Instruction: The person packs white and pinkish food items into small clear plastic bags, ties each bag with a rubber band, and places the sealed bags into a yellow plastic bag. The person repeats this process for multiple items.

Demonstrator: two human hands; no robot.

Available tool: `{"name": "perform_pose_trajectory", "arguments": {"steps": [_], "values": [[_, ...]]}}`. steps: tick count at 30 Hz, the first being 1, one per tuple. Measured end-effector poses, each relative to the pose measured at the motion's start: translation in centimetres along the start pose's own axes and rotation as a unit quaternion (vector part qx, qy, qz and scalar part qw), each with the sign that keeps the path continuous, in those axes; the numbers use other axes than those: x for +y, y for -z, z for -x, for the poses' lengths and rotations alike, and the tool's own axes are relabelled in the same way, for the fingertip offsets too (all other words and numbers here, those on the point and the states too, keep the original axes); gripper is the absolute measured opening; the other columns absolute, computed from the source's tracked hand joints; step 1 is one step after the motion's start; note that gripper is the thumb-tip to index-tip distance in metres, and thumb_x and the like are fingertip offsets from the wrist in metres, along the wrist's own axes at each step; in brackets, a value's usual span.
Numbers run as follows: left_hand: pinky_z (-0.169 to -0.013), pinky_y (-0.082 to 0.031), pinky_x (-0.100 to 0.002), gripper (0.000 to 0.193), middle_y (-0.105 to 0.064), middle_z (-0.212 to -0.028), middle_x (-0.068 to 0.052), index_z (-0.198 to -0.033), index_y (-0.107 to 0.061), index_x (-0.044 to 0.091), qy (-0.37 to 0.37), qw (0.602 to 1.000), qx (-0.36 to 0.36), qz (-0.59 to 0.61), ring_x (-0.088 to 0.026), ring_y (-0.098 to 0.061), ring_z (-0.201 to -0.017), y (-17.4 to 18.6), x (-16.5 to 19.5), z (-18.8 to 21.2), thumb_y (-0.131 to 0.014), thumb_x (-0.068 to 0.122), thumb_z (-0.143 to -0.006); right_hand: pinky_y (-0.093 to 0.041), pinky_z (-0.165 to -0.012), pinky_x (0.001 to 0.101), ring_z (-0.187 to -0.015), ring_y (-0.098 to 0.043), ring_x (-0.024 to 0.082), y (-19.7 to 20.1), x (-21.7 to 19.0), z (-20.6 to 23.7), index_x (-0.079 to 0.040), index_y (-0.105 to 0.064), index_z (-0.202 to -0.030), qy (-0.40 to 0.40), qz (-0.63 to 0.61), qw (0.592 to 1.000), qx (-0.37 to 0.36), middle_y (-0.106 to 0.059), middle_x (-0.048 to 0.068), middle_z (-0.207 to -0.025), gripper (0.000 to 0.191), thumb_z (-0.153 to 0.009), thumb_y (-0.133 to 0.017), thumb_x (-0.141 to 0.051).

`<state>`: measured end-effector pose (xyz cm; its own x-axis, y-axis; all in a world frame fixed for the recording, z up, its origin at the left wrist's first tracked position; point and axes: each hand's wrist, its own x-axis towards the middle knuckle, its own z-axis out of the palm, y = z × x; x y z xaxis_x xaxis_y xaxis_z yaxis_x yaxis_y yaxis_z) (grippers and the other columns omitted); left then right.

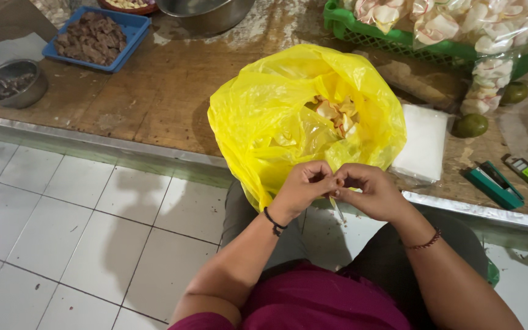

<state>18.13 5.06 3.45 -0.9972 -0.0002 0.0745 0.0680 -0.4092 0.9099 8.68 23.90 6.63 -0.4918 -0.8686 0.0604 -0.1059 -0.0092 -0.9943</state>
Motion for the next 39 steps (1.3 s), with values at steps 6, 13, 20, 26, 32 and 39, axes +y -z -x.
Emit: {"name": "perform_pose_trajectory", "arguments": {"steps": [6,13,20,26,32,39], "values": [[-0.074,-0.053,-0.023,0.01,-0.069,-0.091,-0.004,-0.093,-0.065,0.001,0.002,1.0,0.001,0.001,-0.008,-0.063,-0.081,0.1,-0.1,0.0,-0.071,0.006,-0.099,-0.057,-0.077,0.0272,-0.085,-0.067,0.008,-0.1,-0.6,0.0,-0.002,-0.068,-0.096,0.007,0.037,0.999,0.005,-0.071,0.002,-0.09,0.009,-0.089,-0.073,-0.003],[-0.08,-0.057,-0.025,0.012,-0.071,-0.093,-0.005,-0.091,-0.063,0.004,0.002,1.0,-0.003,0.002,-0.011,-0.072,-0.092,-0.8,0.9,0.2,-0.074,0.006,-0.095,-0.055,-0.076,0.028,-0.083,-0.065,0.009,0.0,0.1,0.1,-0.002,-0.068,-0.092,0.0,0.063,0.998,0.015,-0.071,0.002,-0.087,0.003,-0.091,-0.07,-0.004],[-0.091,-0.052,-0.035,0.033,-0.067,-0.1,-0.014,-0.098,-0.065,0.001,-0.316,0.725,0.34,-0.509,-0.028,-0.066,-0.099,3.1,6.9,0.5,-0.087,0.009,-0.075,-0.055,-0.097,0.0322,-0.111,-0.068,0.02,5.0,-0.2,0.2,-0.007,-0.067,-0.098,0.143,0.161,0.967,0.14,-0.068,0.01,-0.118,0.006,-0.092,-0.064,-0.007],[-0.095,-0.051,-0.04,0.038,-0.07,-0.114,-0.016,-0.111,-0.073,0.006,-0.143,0.795,0.27,-0.524,-0.035,-0.066,-0.109,4.5,4.3,-1.9,-0.086,0.014,-0.076,-0.023,-0.111,0.0696,-0.14,-0.046,0.041,-1.3,5.2,-3.6,-0.015,-0.059,-0.139,0.128,0.531,0.837,0.048,-0.054,0.014,-0.147,0.069,-0.079,-0.078,-0.043],[-0.112,-0.049,-0.043,0.034,-0.068,-0.131,-0.014,-0.119,-0.071,0.01,-0.205,0.755,0.334,-0.525,-0.035,-0.063,-0.128,5.8,3.6,-1.8,-0.084,0.019,-0.088,-0.022,-0.116,0.0684,-0.134,-0.053,0.025,-2.0,8.6,-5.5,-0.029,-0.065,-0.132,0.034,0.577,0.816,0.02,-0.065,-0.001,-0.137,0.04,-0.092,-0.066,-0.038],[-0.103,-0.05,-0.046,0.113,-0.041,-0.152,-0.021,-0.158,-0.016,0.014,-0.132,0.846,0.436,-0.275,-0.04,-0.051,-0.133,12.8,5.3,-1.3,-0.092,0.009,-0.074,-0.038,-0.116,0.0466,-0.124,-0.061,0.031,4.5,5.2,-5.6,0.005,-0.051,-0.137,0.153,0.319,0.872,0.337,-0.068,0.017,-0.126,0.05,-0.095,-0.072,-0.011]]}}
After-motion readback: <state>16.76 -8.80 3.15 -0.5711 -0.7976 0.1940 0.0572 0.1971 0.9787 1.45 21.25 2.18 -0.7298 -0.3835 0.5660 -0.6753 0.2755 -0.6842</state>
